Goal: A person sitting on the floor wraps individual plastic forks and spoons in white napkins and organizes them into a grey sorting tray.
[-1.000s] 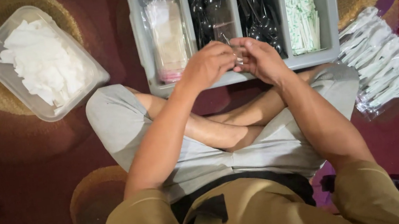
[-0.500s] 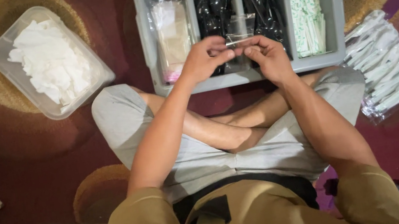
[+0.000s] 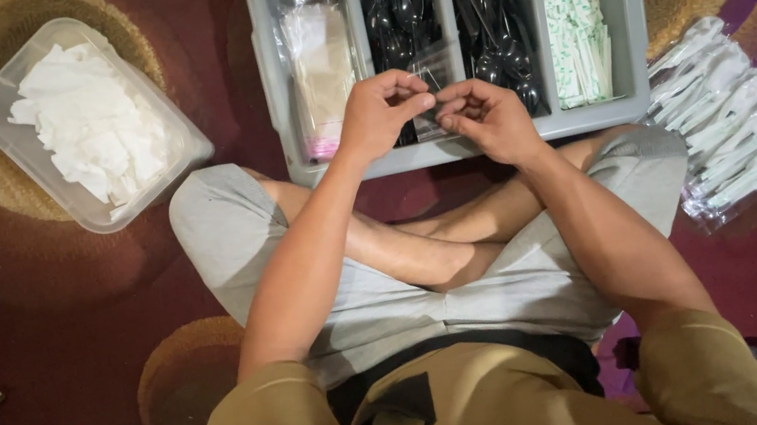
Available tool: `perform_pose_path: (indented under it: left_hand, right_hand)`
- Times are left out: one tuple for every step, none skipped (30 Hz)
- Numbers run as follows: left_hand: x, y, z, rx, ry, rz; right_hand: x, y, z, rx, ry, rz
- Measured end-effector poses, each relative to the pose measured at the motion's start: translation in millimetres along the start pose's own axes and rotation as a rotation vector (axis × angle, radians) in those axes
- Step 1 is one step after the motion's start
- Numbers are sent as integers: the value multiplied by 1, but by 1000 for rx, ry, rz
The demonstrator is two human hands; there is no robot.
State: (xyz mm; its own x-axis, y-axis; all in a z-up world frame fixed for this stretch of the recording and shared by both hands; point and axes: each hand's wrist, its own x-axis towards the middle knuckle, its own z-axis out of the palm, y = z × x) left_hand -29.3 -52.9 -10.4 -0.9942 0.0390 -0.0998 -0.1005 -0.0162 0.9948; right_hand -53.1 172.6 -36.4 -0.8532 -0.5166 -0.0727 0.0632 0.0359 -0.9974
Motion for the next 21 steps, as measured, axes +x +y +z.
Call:
perform_pose_path:
  left_hand:
    - [-2, 0, 0, -1, 2, -2]
    - [-3, 1, 0, -35, -24, -21]
    - [-3, 1, 1, -70, -50, -39]
    - [-3, 1, 1, -70, -52, -40]
    - [-3, 0, 1, -68, -59, -48]
    - [-3, 0, 1, -66, -67, -55]
    - [-2, -1, 1, -65, -67, -55]
    - [-2, -1, 1, -45, -47, -43]
    - [-1, -1, 1, -24, -27, -30]
    - [-1, -1, 1, -22, -26, -26]
    - [-1, 0, 1, -28, -34, -27]
    - [-3, 0, 0, -33, -40, -31]
    - [-2, -4, 3, -31, -37, -28]
    - [-2, -9, 5, -28, -39, -20]
    - [-2, -14, 7, -24, -41, -13]
    - [1, -15, 5, -22, -35, -12]
    - [3, -16, 3, 34, 23, 10]
    - [5, -17, -1, 93, 83, 33]
    - [4, -3, -8, 95, 91, 35]
    - [2, 12, -14, 81, 227, 9]
    - [1, 26, -20, 66, 363, -17]
  right_hand:
    - [0, 0, 0, 1, -2, 2]
    - [1, 0, -1, 10, -3, 3]
    - [1, 0, -1, 20, -4, 3]
    - [1, 1, -2, 21, -3, 4]
    - [1, 2, -3, 19, -7, -1]
    - [2, 3, -4, 16, -11, -7]
    - [1, 4, -3, 17, -11, -7]
    - [2, 4, -3, 10, -18, -2]
    - [2, 3, -2, 3, -25, 3]
    - [2, 1, 0, 1, -26, -1]
    - [2, -2, 2, 21, -12, -11]
    - [2, -4, 4, 42, -1, -20]
    - [2, 1, 1, 42, -3, -23]
    - [3, 7, -2, 83, 3, -45]
    - [4, 12, -4, 125, 9, -66]
    - [4, 11, -6, 126, 3, -67]
    - [4, 10, -8, 115, 7, -62]
    - [5, 9, -9, 104, 8, -59]
    - [4, -2, -6, 106, 0, -62]
    - [2, -13, -3, 88, 8, -46]
    - [0, -24, -1, 70, 16, -30]
